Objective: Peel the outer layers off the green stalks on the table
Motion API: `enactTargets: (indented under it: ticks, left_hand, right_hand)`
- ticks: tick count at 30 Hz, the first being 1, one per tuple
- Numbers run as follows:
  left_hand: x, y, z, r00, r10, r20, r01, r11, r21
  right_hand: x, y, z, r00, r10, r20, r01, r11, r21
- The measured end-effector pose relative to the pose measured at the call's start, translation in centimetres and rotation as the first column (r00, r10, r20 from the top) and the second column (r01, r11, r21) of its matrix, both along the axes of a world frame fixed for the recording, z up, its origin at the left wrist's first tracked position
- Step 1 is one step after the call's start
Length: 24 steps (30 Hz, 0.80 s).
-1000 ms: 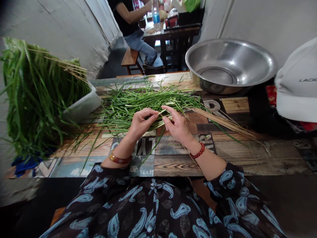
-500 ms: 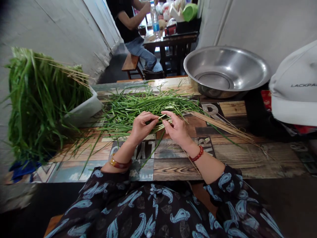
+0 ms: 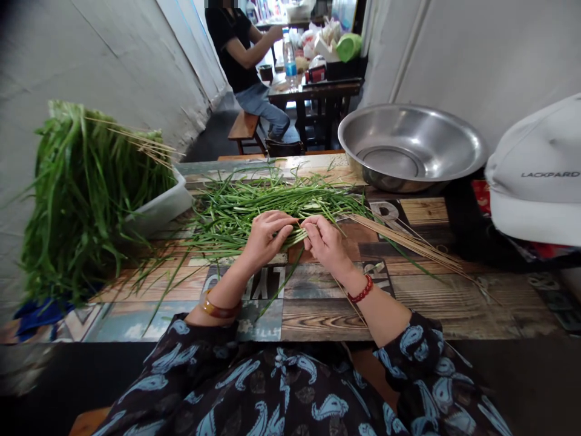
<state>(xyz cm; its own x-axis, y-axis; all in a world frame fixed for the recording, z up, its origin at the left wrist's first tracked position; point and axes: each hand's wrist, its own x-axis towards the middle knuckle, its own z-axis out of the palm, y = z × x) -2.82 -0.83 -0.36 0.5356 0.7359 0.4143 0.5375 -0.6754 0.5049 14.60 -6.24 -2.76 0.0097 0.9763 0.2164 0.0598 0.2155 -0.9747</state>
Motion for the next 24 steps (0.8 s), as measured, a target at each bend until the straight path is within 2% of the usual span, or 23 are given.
enactTargets:
  ticks: [3, 7, 10, 14, 17, 24]
  left_hand:
    - [0.2, -0.4, 0.2, 0.995, -0.046, -0.086, 0.047, 0.999, 0.009]
    - [0.2, -0.3, -0.2, 0.980, -0.182, -0.084, 0.172, 0.979, -0.111]
    - [0.0, 0.0, -0.4, 0.992, -0.121, -0.027, 0.117, 0.985, -0.131]
    - [0.0, 0.1, -0.4, 0.998, -0.043, -0.039, 0.039, 0.995, -0.090]
    - [0.3, -0.1, -0.5, 0.995, -0.051, -0.081, 0.044, 0.995, -0.092]
    - [0.2, 0.1, -0.6, 0.990, -0.123, -0.068, 0.109, 0.978, -0.180]
  right_hand:
    - [-0.1, -0.1, 0.0, 1.000, 0.015, -0.014, -0.014, 1.000, 0.007]
    - [-0.1, -0.2, -0.3, 1.000, 0.031, 0.001, -0.031, 0.999, 0.007]
    - [-0.2, -0.1, -0.4, 0.995, 0.066, 0.073, -0.069, 0.997, 0.041]
    - [-0.5, 0.0, -0.6, 0.980, -0.002, 0.197, -0.019, 0.995, 0.102]
    - [-0.7, 0.1, -0.9, 0.973, -0.054, 0.225, 0.029, 0.993, 0.110]
    - [-0.7, 0.2, -1.0, 0.974, -0.073, 0.215, 0.054, 0.994, 0.093]
